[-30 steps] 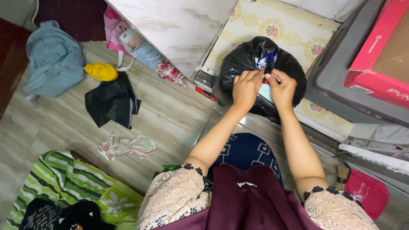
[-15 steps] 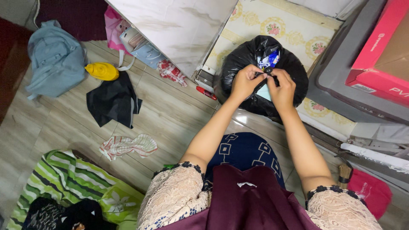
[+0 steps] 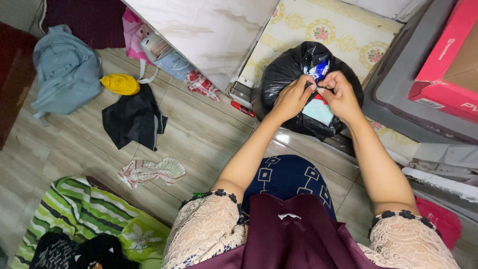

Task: The person organizes various items in a cluttered room. They place a cardboard box and a tote bag into a storage space under a bed, then tie a black plastic bag and place it in the same area. They also handle a backpack, a yellow container, and a pink bag, moving them around the floor.

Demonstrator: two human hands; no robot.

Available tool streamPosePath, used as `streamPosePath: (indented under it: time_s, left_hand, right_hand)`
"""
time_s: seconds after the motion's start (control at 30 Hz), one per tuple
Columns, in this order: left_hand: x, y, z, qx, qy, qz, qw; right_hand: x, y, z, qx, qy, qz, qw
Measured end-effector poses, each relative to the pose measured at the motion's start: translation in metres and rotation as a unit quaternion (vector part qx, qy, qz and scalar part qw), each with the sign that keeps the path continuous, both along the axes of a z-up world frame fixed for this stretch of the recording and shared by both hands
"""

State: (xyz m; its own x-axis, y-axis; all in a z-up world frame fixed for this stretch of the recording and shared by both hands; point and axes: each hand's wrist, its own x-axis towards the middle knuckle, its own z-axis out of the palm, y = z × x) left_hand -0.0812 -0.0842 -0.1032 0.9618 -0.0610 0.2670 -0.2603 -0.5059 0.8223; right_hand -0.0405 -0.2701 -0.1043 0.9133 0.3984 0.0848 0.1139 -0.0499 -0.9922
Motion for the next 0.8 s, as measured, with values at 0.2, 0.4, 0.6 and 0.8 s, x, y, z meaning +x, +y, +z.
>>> streamPosePath:
  time_s: [0.2,0.4,0.6,0.8]
  left_hand:
    - [0.014,0.004,-0.015,-0.023,0.056,0.01,0.998]
    - [0.023,0.013,-0.013,-0.159,0.085,-0.02,0.983]
    - [0.003,0.023,0.016,0.036,-0.039,0.073,0.996]
    - [-0.04,0.04,-0.018,-0.006,-0.136,0.164,0.977]
  right_hand:
    - [0.005,-0.01,0.007,0.073,0.033,0.12,0.99]
    - [-0.007,-0.001,0.011,-0.18,-0.319,-0.023,0.93]
    - [-0.013,-0.007,0.004,-0.213,-0.355,-0.121,0.902]
    - [-0.015,-0.011,0.036,-0.246,-0.347,-0.012,0.905]
